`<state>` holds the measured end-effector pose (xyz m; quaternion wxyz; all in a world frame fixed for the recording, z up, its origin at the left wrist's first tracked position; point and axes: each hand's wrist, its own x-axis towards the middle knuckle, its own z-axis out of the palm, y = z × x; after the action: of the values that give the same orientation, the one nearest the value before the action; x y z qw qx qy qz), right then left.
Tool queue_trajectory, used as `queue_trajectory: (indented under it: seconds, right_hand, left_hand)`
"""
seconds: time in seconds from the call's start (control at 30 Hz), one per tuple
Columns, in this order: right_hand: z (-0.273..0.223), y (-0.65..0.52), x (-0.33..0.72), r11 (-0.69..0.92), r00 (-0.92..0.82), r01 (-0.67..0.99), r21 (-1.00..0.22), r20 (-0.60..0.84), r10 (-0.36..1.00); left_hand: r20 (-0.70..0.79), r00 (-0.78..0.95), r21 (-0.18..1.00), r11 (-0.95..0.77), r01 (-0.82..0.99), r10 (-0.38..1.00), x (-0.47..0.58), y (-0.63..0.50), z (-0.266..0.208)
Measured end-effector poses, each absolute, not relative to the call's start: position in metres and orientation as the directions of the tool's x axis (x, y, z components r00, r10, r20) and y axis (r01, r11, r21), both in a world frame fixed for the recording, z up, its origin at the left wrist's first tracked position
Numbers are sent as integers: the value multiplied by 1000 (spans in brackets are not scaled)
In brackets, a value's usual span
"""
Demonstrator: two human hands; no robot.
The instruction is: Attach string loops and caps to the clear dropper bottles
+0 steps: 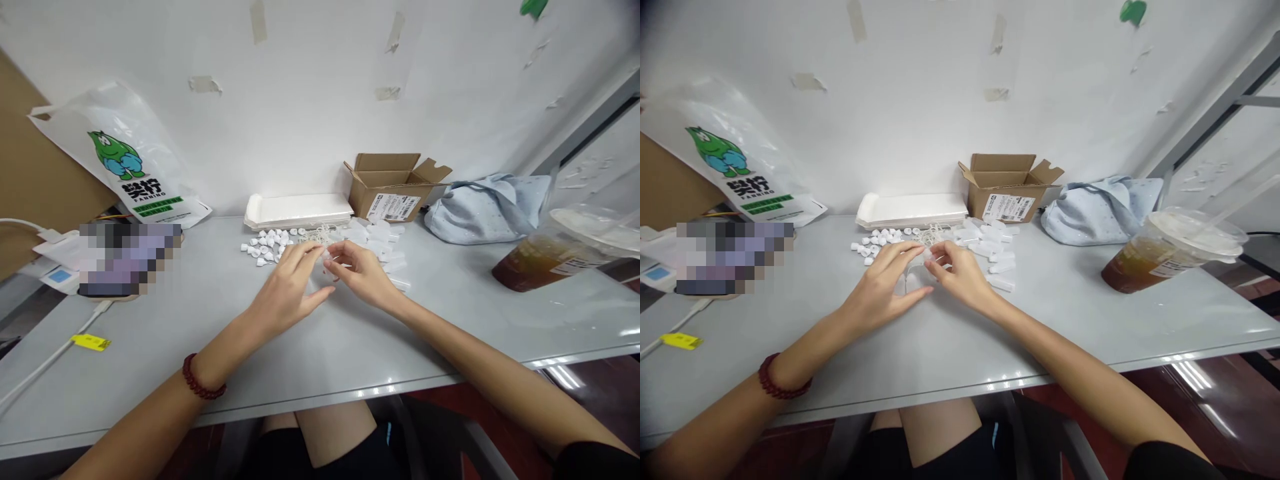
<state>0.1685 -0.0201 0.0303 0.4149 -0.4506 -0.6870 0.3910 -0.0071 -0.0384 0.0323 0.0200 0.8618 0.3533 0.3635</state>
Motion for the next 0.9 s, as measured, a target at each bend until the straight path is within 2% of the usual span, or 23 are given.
queue_trajectory:
  seconds: [0.13,0.47,0.7,0.9]
  right_hand:
    - [35,-26,165,233,-280,235,-944,164,946]
    - [40,-26,164,60,-255,160,-985,17,967]
    - [40,-25,165,81,-244,204,-976,30,969]
    - [35,-19,169,110,-303,289,-951,18,953]
  left_hand:
    - [583,529,237,-752,616,617,-8,-35,26]
    - [634,488,257,-758,600,600,-6,-36,27]
    - [654,502,187,-764,617,566,-6,-37,25]
    - [623,533,185,-770,611,573,-7,-35,24]
